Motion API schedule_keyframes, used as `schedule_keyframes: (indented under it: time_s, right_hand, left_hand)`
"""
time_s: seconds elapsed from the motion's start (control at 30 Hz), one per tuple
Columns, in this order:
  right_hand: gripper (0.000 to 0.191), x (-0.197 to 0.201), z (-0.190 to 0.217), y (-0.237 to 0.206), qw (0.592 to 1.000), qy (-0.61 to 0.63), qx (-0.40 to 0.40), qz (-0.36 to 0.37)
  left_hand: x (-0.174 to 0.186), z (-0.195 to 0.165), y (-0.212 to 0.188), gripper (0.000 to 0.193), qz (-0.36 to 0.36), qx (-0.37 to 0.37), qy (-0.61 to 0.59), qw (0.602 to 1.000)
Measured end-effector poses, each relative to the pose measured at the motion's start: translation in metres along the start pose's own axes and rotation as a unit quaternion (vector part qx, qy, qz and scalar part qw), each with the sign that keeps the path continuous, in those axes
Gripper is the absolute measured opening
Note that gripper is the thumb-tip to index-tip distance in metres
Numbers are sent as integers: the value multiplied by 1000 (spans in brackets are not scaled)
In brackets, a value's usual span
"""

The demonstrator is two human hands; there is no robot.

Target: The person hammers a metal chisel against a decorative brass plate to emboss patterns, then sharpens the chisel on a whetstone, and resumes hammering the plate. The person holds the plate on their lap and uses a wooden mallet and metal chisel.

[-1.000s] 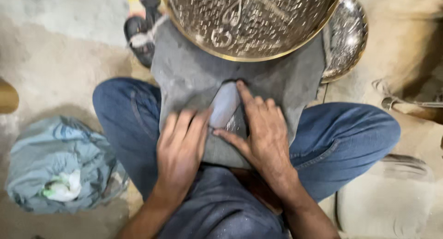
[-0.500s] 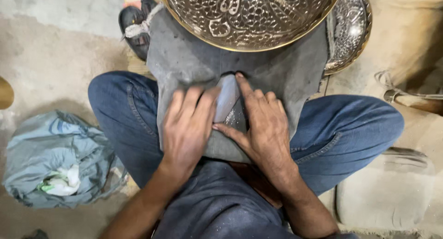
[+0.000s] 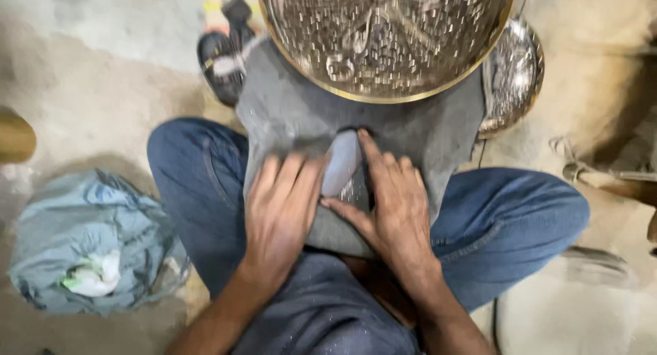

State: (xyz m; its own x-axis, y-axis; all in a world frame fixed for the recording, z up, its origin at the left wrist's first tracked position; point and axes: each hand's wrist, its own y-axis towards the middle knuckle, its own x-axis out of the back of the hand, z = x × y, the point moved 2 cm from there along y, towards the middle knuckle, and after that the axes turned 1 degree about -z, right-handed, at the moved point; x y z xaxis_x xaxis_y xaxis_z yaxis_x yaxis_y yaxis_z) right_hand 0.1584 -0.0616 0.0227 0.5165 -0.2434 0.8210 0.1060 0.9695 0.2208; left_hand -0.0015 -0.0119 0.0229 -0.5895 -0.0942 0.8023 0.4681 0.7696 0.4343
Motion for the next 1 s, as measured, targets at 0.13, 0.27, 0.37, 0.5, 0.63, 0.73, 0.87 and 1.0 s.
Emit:
schedule_keyframes:
  time_s: [0.13,0.27,0.37,0.5,0.63,0.73,0.87,1.0]
  right_hand:
    - [103,1,2,-2,1000,-17,-2,3]
    - [101,3,3,-3,1000,-4,-1,5]
    - [101,4,2,-2,1000,0,7,-14]
    - [99,4,2,-4,1000,-2,1,-12]
    - [98,4,2,-4,1000,9,1,-13]
    - [104,3,1,-1,1000,5,-17,2]
    - [102,2,2,-1,1000,-6,-4,14]
    - [102,2,2,-5,1000,0,4,-7]
  left_hand:
    - [3,-3,0,28,20,-15,7,1000]
    - [4,-9,10,27,21,-18,40,999]
    - [10,-12,11,26,17,-15,62,998]
    - [3,-10,3,30,26,-24,69,997]
    - [-2,-7,-2,31,19,-40,90,995]
    - [2,-7,2,28,21,-14,64,998]
    - [7,-12,7,28,40,-17,71,997]
    - [9,-12,9,30,30,-30,57,998]
